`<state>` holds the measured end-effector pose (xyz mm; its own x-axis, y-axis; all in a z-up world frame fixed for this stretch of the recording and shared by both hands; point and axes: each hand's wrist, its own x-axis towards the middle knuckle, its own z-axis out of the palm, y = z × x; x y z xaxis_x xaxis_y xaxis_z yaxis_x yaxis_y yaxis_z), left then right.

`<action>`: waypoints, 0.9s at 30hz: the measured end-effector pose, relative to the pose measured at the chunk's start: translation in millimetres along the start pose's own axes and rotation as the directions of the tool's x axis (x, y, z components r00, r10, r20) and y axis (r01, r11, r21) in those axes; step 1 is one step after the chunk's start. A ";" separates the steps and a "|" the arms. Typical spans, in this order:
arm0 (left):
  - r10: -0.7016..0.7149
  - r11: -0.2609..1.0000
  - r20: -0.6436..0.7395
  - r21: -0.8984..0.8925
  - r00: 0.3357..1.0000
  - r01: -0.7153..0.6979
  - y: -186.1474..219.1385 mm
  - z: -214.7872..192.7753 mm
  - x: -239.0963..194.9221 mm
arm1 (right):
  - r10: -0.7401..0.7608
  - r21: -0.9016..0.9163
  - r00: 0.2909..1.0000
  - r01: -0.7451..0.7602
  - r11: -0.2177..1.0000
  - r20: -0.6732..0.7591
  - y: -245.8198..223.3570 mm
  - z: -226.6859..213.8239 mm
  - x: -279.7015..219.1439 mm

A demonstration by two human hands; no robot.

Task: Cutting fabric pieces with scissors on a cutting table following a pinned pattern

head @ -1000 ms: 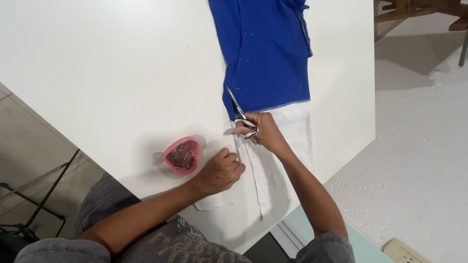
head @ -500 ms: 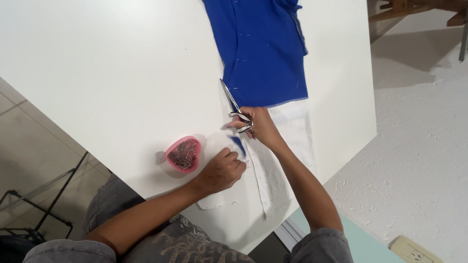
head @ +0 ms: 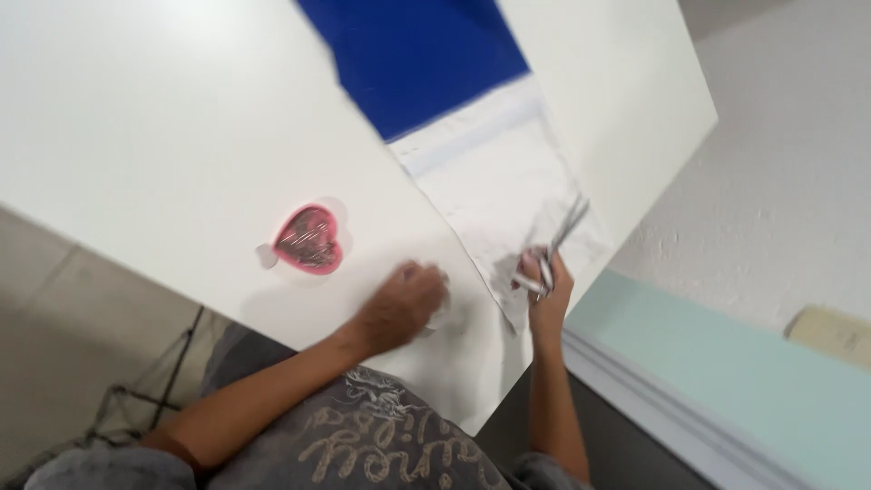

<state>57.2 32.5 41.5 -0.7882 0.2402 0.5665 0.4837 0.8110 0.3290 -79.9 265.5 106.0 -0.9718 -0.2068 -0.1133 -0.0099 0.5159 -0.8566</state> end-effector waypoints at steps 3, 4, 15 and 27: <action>-0.196 0.975 0.092 -0.086 0.976 0.204 1.7 19.2 -4.2 | 0.151 -0.142 0.930 -0.209 0.968 -0.336 16.1 -9.6 -65.1; -0.186 0.977 0.099 -0.090 0.978 0.195 19.9 28.2 -9.7 | 0.158 -0.137 0.925 -0.216 0.967 -0.345 16.4 -13.7 -83.6; -0.198 0.927 0.256 -0.265 0.946 0.266 -18.2 -16.1 62.8 | -0.117 -0.286 0.946 0.027 0.958 -0.303 -48.3 0.9 -65.5; -0.229 0.972 0.074 0.074 0.971 0.224 -425.1 -115.6 49.9 | -0.124 -0.215 0.815 -0.001 0.977 -0.566 66.2 82.7 46.0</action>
<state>-143.8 -362.0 17.3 -0.9041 0.0871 0.4184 0.2655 0.8816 0.3902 -105.7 221.4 2.5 -0.9241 0.2385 0.2986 -0.0592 0.6826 -0.7284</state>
